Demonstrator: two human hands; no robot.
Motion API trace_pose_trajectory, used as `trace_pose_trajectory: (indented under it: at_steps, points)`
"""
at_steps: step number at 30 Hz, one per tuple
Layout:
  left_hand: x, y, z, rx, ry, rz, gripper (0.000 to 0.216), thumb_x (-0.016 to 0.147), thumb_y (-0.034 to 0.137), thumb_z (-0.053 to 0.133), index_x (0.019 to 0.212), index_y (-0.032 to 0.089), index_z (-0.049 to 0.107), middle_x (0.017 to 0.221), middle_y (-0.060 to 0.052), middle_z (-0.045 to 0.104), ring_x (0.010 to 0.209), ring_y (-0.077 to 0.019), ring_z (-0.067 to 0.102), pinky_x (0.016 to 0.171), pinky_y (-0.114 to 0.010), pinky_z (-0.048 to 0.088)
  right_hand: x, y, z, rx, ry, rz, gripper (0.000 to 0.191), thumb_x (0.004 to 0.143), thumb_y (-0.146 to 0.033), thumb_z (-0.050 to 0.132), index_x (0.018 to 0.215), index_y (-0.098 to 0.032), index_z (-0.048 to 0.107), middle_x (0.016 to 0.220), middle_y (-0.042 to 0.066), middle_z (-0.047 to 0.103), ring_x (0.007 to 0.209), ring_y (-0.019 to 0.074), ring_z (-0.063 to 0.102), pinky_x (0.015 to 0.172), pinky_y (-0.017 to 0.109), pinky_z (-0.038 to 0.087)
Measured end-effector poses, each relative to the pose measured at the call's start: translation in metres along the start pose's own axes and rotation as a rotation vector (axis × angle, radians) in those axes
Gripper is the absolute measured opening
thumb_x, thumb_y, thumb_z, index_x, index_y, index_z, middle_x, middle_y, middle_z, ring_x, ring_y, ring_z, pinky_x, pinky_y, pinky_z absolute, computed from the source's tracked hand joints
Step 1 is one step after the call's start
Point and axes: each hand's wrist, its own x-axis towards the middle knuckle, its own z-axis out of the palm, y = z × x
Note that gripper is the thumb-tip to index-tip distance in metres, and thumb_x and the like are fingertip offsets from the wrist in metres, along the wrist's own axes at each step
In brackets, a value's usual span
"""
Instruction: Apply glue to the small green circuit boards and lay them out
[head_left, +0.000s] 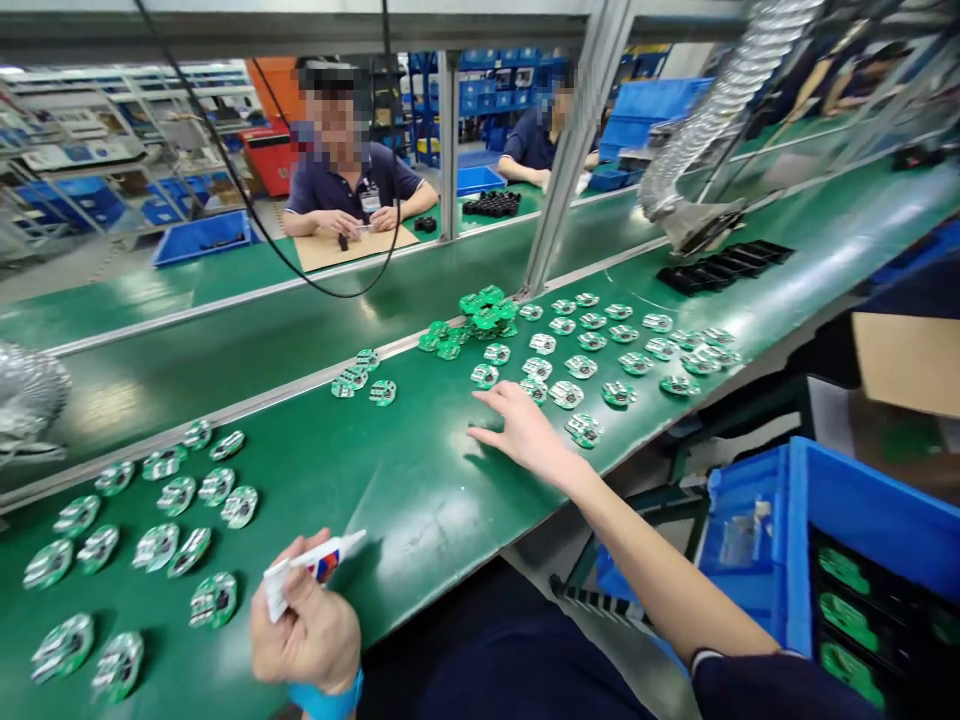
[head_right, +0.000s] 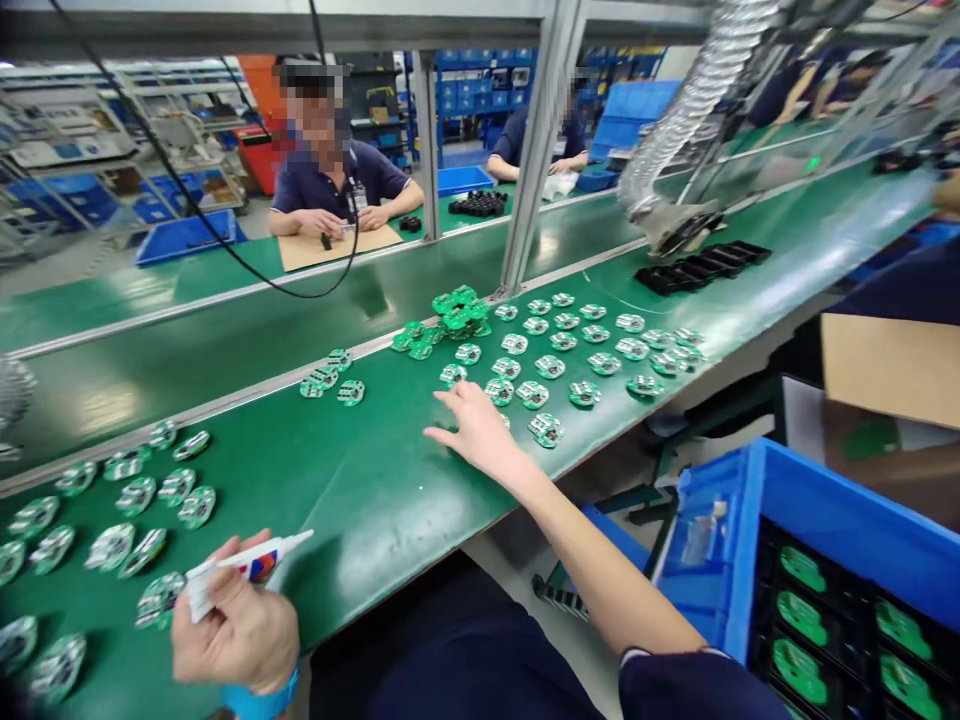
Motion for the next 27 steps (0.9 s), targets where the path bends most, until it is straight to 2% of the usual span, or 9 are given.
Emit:
trace_pose_trajectory:
  at_steps: [6,9,12,14,16,18,21,24,27]
  points:
    - [-0.003,-0.006,-0.006,0.036,-0.076,0.02,0.034,0.097,0.046,0.068,0.099,0.012,0.072,0.08,-0.007,0.077,0.065,-0.0181,0.075,0.06,-0.026,0.063,0.094,-0.049,0.075,0.005,-0.204,-0.063,0.066,0.09,-0.034,0.082,0.147,-0.012,0.058,0.139,0.02,0.065,0.129,0.033,0.061,0.111,0.047,0.049]
    - [-0.005,-0.008,-0.009,0.073,-0.113,0.018,0.036,0.099,0.047,0.065,0.103,0.012,0.072,0.081,-0.007,0.078,0.065,-0.0181,0.076,0.061,-0.027,0.064,0.125,-0.055,0.103,0.013,-0.229,-0.068,0.057,0.087,-0.023,0.083,0.141,-0.014,0.065,0.137,0.019,0.069,0.126,0.0319,0.064,0.108,0.045,0.051]
    - [-0.007,-0.012,-0.012,0.08,-0.149,0.015,0.037,0.101,0.048,0.061,0.105,0.013,0.072,0.083,-0.008,0.079,0.068,-0.0186,0.077,0.063,-0.027,0.064,0.126,-0.054,0.114,0.038,-0.241,-0.078,0.037,0.092,-0.019,0.076,0.128,-0.016,0.073,0.12,0.014,0.077,0.113,0.03,0.068,0.101,0.043,0.053]
    - [-0.009,-0.015,-0.013,0.079,-0.16,0.024,0.037,0.102,0.048,0.06,0.104,0.013,0.072,0.085,-0.009,0.08,0.068,-0.0189,0.077,0.062,-0.027,0.064,0.114,-0.052,0.116,0.063,-0.243,-0.099,0.031,0.094,-0.018,0.071,0.125,-0.017,0.074,0.116,0.012,0.078,0.109,0.0288,0.068,0.1,0.043,0.053]
    - [-0.01,-0.016,-0.013,0.081,-0.161,0.041,0.036,0.102,0.048,0.059,0.104,0.014,0.071,0.087,-0.01,0.08,0.069,-0.019,0.077,0.06,-0.027,0.063,0.099,-0.05,0.116,0.078,-0.239,-0.106,0.036,0.094,-0.024,0.072,0.13,-0.016,0.071,0.117,0.013,0.077,0.109,0.0298,0.067,0.1,0.044,0.052]
    - [-0.012,-0.017,-0.013,0.084,-0.169,0.052,0.035,0.103,0.047,0.058,0.105,0.015,0.071,0.087,-0.01,0.08,0.069,-0.0188,0.077,0.059,-0.026,0.063,0.089,-0.053,0.117,0.075,-0.222,-0.096,0.051,0.093,-0.034,0.074,0.139,-0.014,0.065,0.122,0.017,0.074,0.113,0.0334,0.064,0.101,0.047,0.051]
    - [-0.012,-0.015,-0.014,0.089,-0.175,0.037,0.035,0.103,0.047,0.058,0.106,0.014,0.071,0.086,-0.01,0.08,0.069,-0.0178,0.077,0.059,-0.025,0.062,0.085,-0.071,0.123,-0.016,-0.174,-0.015,0.069,0.089,-0.049,0.078,0.144,-0.011,0.06,0.127,0.022,0.068,0.118,0.0395,0.059,0.101,0.053,0.047]
    - [-0.011,-0.012,-0.014,0.091,-0.162,0.009,0.037,0.103,0.047,0.058,0.106,0.013,0.072,0.085,-0.009,0.08,0.067,-0.0168,0.076,0.059,-0.026,0.063,0.094,-0.095,0.133,-0.124,-0.132,0.11,0.063,0.086,-0.055,0.08,0.128,-0.011,0.067,0.121,0.024,0.068,0.116,0.0417,0.058,0.097,0.054,0.046]
    - [-0.009,-0.01,-0.014,0.08,-0.155,-0.001,0.037,0.102,0.047,0.06,0.105,0.013,0.073,0.083,-0.008,0.08,0.067,-0.0171,0.076,0.061,-0.026,0.063,0.105,-0.113,0.141,-0.144,-0.125,0.15,0.048,0.089,-0.051,0.079,0.111,-0.01,0.07,0.115,0.025,0.067,0.112,0.0411,0.059,0.094,0.054,0.047]
